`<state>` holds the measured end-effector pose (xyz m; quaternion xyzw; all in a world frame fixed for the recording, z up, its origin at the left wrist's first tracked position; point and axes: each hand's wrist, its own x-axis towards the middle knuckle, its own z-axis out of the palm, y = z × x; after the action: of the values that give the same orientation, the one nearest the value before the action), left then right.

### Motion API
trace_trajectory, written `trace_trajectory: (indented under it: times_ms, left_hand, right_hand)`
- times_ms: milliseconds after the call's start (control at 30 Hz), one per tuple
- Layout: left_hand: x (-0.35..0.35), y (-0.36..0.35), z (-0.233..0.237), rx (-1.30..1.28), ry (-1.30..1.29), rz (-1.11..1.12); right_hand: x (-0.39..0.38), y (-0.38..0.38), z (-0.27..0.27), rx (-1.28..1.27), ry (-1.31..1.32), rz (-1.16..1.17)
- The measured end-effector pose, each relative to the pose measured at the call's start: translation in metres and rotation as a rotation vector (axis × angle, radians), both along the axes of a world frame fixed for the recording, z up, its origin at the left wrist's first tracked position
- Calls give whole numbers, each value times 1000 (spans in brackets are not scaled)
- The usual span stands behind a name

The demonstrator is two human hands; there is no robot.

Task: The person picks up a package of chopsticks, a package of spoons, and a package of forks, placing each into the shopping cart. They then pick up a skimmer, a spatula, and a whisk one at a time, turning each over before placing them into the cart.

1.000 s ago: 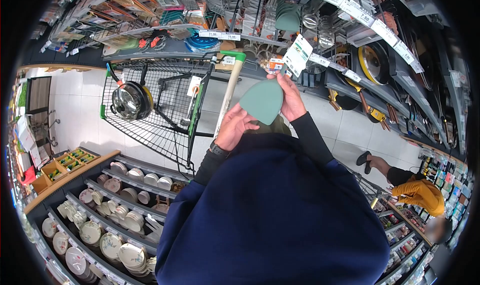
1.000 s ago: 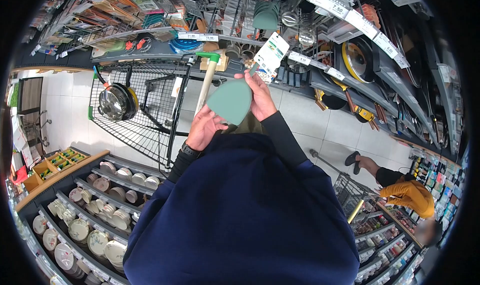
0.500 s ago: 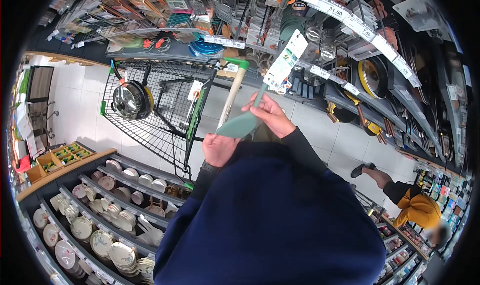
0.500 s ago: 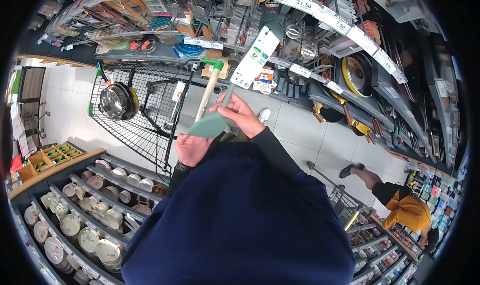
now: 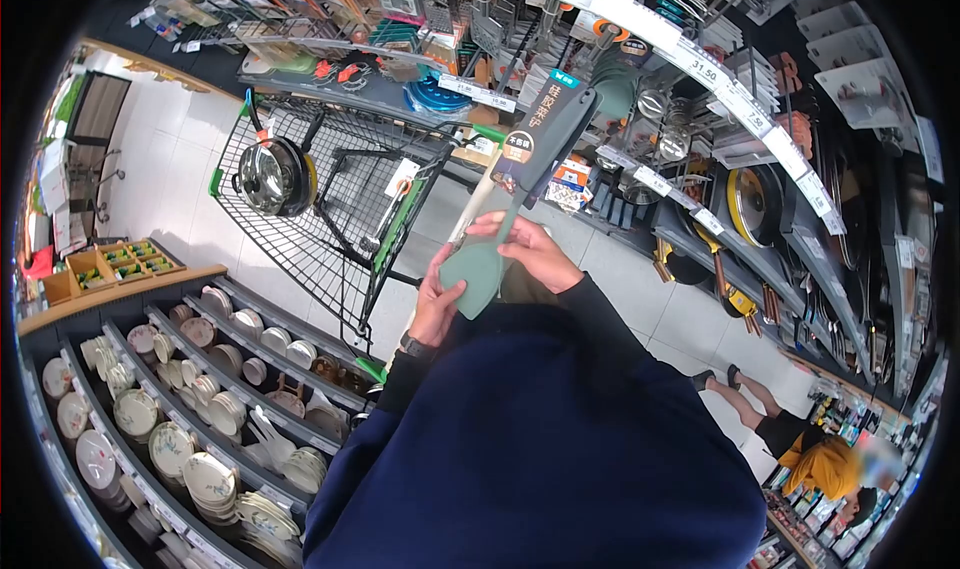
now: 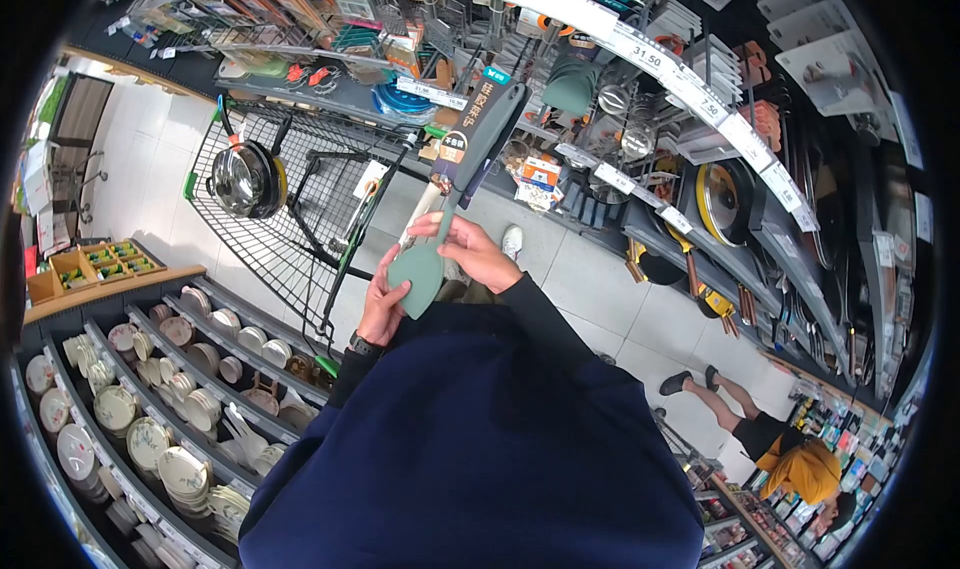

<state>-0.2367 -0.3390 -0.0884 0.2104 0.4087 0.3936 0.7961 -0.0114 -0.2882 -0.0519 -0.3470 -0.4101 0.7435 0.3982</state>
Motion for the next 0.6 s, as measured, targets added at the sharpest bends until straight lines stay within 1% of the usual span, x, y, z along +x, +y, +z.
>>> trace_trajectory:
  times_ms: [33, 100, 167, 233, 333, 400, 533, 600]
  left_hand:
    - [0, 0, 0, 14, 26, 64]
    - [-3, -3, -5, 3, 42, 110]
    - [-5, -4, -10, -91, -12, 196]
    - [0, -7, -10, -103, -1, 237]
    - [10, -7, -10, -30, 18, 229]
    - [20, -3, -10, -45, 83, 211]
    - [50, 4, -6, -86, 161, 268]
    - [63, -4, -5, -134, 251, 210]
  right_hand:
    - [0, 2, -2, -3, 2, 14]
    - [-1, 4, -4, -20, 16, -1]
    - [-1, 10, -9, -20, 15, 31]
    - [1, 17, -16, -10, 9, 58]
    - [8, 22, -29, -6, 18, 55]
    - [16, 27, -37, -31, 57, 23]
    - [43, 41, -50, 32, 42, 70]
    - [59, 40, -53, 25, -4, 104]
